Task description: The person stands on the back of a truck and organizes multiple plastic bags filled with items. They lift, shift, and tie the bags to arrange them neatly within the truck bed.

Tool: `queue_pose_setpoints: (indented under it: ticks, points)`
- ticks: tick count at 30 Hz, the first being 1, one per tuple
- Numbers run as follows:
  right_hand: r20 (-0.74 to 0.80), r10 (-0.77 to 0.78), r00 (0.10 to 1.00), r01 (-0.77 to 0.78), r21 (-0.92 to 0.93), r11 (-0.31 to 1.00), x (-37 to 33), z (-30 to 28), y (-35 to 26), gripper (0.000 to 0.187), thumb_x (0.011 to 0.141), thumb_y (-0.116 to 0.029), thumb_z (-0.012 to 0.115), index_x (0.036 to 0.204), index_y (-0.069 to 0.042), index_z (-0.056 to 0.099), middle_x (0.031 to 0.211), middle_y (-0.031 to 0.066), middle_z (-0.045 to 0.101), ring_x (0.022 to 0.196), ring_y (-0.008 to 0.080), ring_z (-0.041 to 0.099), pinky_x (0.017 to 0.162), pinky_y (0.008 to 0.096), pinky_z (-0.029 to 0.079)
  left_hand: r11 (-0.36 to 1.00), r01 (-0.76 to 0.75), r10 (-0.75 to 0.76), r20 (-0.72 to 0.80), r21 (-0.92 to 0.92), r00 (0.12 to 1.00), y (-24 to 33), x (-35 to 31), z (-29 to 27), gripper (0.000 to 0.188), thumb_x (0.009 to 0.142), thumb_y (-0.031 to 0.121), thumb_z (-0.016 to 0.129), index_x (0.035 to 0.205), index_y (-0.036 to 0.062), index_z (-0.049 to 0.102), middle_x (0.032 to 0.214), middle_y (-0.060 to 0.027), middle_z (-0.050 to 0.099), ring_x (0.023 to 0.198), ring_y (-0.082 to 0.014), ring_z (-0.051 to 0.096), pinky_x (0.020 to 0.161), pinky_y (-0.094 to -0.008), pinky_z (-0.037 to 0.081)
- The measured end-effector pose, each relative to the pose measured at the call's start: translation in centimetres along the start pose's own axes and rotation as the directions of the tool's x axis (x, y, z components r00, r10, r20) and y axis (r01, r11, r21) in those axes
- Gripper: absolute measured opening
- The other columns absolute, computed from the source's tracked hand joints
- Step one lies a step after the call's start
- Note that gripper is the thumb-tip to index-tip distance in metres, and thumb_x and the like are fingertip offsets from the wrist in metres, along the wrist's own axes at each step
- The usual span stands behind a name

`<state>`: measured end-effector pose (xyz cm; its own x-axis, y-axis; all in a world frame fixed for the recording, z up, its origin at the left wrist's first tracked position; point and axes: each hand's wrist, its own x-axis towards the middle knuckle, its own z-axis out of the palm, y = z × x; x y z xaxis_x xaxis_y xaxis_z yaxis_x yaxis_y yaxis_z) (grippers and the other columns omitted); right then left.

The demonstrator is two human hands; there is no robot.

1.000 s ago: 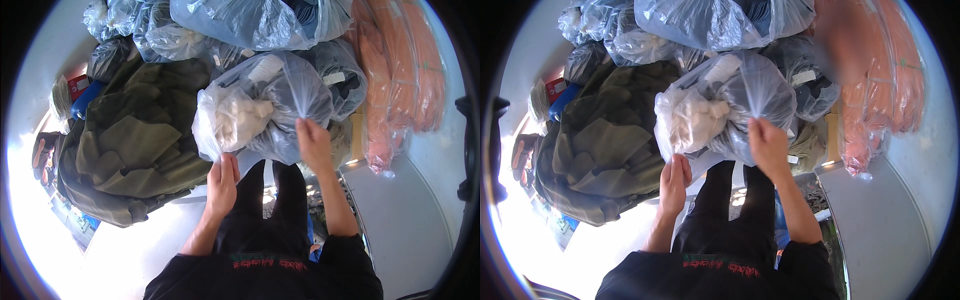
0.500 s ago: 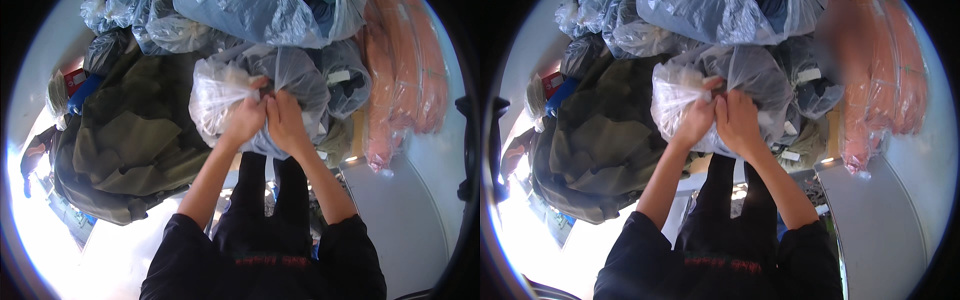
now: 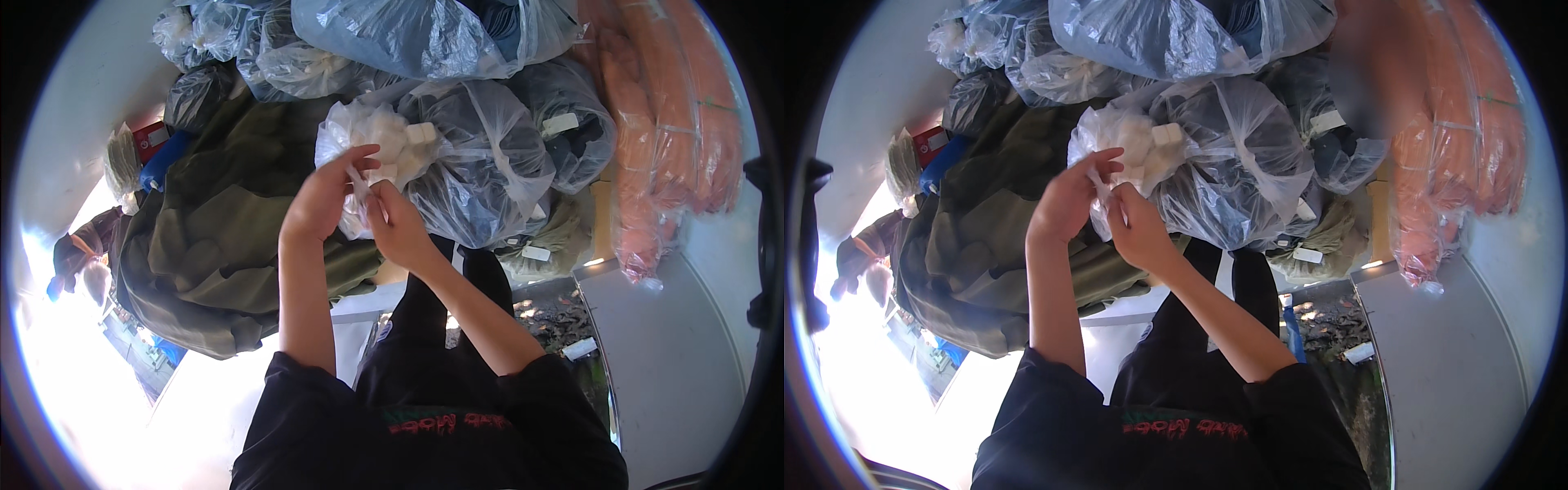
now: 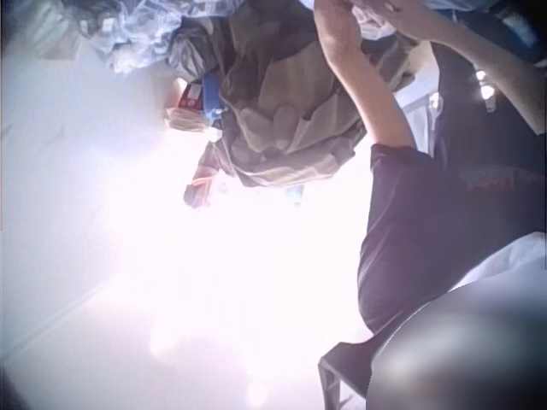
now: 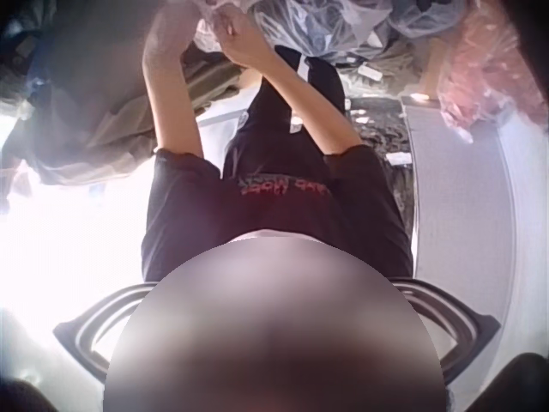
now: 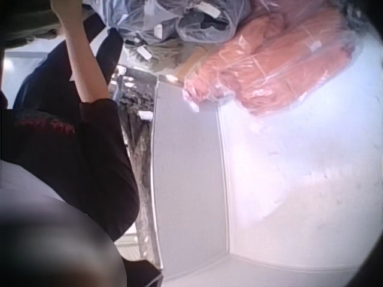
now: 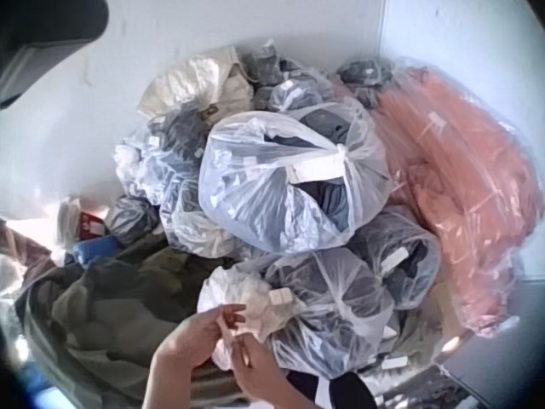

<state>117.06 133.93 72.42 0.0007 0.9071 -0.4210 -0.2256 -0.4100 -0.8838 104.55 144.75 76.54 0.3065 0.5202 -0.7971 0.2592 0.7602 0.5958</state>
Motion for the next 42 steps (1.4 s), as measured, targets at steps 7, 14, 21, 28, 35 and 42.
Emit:
queue_pose_setpoints:
  ticks: [7,14,21,28,35,42]
  points:
    - [-0.05,0.178,0.983,-0.183,-0.107,0.977,3.0,0.6,-0.1,0.043,0.109,-0.034,0.049,0.091,0.001,0.064,0.075,0.02,0.063,0.071,0.036,0.063,0.069,0.0421,0.049,0.631,0.232,-0.037,0.269,-0.741,0.962,-4.6,10.0,-4.2,0.021,0.104,0.021,0.049,0.092,0.0056,0.058,0.077,-0.0031,0.05,0.07,-0.0198,0.054,0.061,-0.0329,0.05]
    - [0.156,0.191,0.969,-0.127,-0.348,0.929,-6.5,0.9,-3.0,0.04,0.106,-0.031,0.053,0.084,-0.001,0.068,0.065,0.0227,0.06,0.057,0.0385,0.064,0.057,0.045,0.048,0.808,-0.207,-0.283,-0.671,-0.552,0.685,-1.0,14.1,-3.8,0.031,0.099,0.024,0.048,0.083,0.0044,0.064,0.08,-0.0081,0.062,0.058,-0.0217,0.056,0.052,-0.0386,0.047]
    - [-0.213,-0.105,0.971,0.056,-0.227,0.972,-4.3,-6.6,1.5,0.019,0.105,-0.018,0.056,0.094,-0.002,0.06,0.091,0.0165,0.06,0.084,0.032,0.06,0.076,0.0438,0.046,0.885,-0.21,-0.056,-0.542,-0.415,0.838,-2.7,11.2,-0.7,0.032,0.106,0.031,0.042,0.089,0.0077,0.057,0.065,0.0047,0.039,0.049,-0.0097,0.034,0.043,-0.0293,0.026]
    - [-0.115,-0.439,0.891,0.232,-0.717,0.658,-0.8,-10.9,-1.8,0.014,0.086,-0.016,0.076,0.093,-0.005,0.07,0.1,0.0107,0.058,0.094,0.0343,0.056,0.084,0.0443,0.047,0.977,0.017,-0.062,-0.208,-0.213,0.976,-4.7,1.6,7.9,0.038,0.114,0.037,0.04,0.117,0.0065,0.061,0.089,-0.0024,0.065,0.05,-0.0046,0.033,0.047,-0.0219,0.029]
    - [-0.457,-0.344,0.82,-0.151,-0.754,0.639,0.0,-20.1,-3.4,0.027,0.095,0.0,0.059,0.122,-0.001,0.058,0.104,0.0169,0.065,0.095,0.0317,0.066,0.087,0.0435,0.052,0.993,0.107,-0.104,0.06,-0.057,0.993,-6.3,1.4,7.6,0.049,0.115,0.039,0.037,0.116,0.0006,0.067,0.071,0.0034,0.045,0.057,-0.0062,0.03,0.054,-0.0252,0.032]
    - [-0.089,0.489,0.868,-0.471,-0.461,0.752,1.0,-24.4,-3.8,0.018,0.1,-0.008,0.061,0.11,0.006,0.068,0.094,0.0138,0.077,0.077,0.0187,0.075,0.067,0.0303,0.059,0.973,0.095,-0.103,0.028,0.209,0.994,-6.2,0.8,7.5,0.051,0.114,0.038,0.037,0.112,0.0008,0.073,0.069,0.0035,0.051,0.062,-0.0079,0.041,0.06,-0.0262,0.039]
